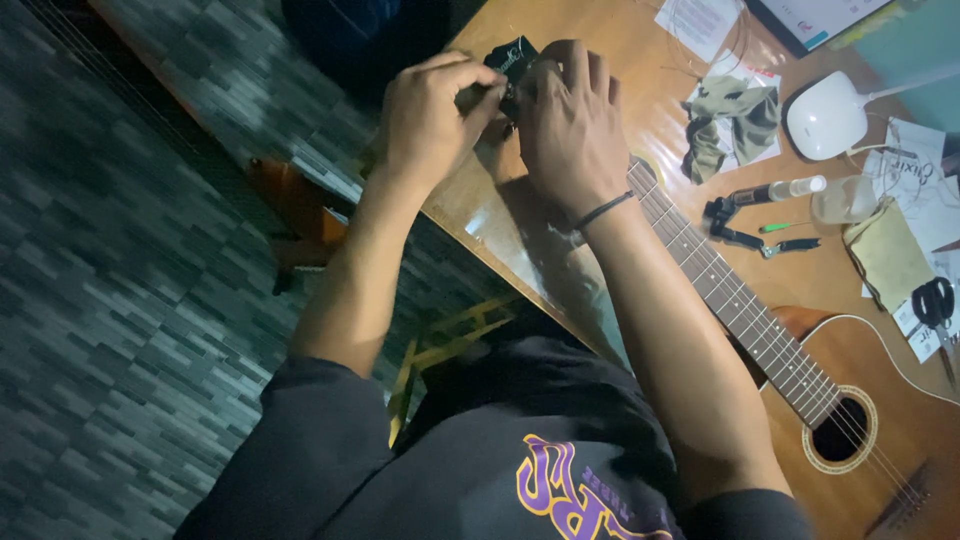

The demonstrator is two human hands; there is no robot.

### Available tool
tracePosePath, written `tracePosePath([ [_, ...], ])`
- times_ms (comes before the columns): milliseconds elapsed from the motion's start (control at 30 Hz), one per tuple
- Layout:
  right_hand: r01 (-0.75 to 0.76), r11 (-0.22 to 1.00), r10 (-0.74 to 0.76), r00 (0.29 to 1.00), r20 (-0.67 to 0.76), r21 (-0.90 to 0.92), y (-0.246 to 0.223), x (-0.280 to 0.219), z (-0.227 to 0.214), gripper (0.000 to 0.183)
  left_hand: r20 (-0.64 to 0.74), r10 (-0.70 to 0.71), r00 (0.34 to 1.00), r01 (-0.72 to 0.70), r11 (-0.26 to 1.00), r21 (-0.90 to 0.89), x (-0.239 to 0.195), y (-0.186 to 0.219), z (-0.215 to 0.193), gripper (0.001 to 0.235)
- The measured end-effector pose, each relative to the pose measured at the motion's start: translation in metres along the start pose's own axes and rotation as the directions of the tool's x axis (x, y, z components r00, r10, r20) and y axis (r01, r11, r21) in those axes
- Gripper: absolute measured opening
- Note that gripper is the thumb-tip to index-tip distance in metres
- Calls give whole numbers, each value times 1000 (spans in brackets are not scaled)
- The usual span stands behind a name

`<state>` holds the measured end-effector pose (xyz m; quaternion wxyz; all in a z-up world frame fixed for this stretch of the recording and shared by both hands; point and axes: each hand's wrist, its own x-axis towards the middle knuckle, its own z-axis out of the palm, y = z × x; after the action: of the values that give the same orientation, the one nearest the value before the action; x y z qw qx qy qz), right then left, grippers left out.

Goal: The person replaces a guitar string on an acoustic guitar. They remove the old string from the bridge, thread a new string through the bridge hole, and tie a knot to secure it. Finally, they wind the string onto the tuning peg at the headstock.

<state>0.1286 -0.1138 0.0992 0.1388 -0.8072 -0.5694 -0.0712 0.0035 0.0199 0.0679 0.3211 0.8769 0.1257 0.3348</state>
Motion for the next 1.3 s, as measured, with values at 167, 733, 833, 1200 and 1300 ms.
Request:
tracePosePath([
  [167,33,999,-31,998,-57,37,-1,-3,-3,17,-44,-18,999,16,999,-46,1,-6,3,12],
  [733,29,995,-28,1000,-14,91,-2,0,-6,23,102,-219,970,241,904,-352,-4,-27,12,22],
  [833,24,995,-23,1000,-17,97,-2,-1,-4,22,37,-185,982,187,932,-312,-7,-26,13,29],
  [1200,-4,992,5,1000,-12,123,7,-1,0,16,-103,170,980,-151,973,177,-5,-10,7,14],
  [1300,-20,992,21,1000,-7,123,7,-3,1,17,-58,229,972,-197,922,332,-9,-8,12,9],
])
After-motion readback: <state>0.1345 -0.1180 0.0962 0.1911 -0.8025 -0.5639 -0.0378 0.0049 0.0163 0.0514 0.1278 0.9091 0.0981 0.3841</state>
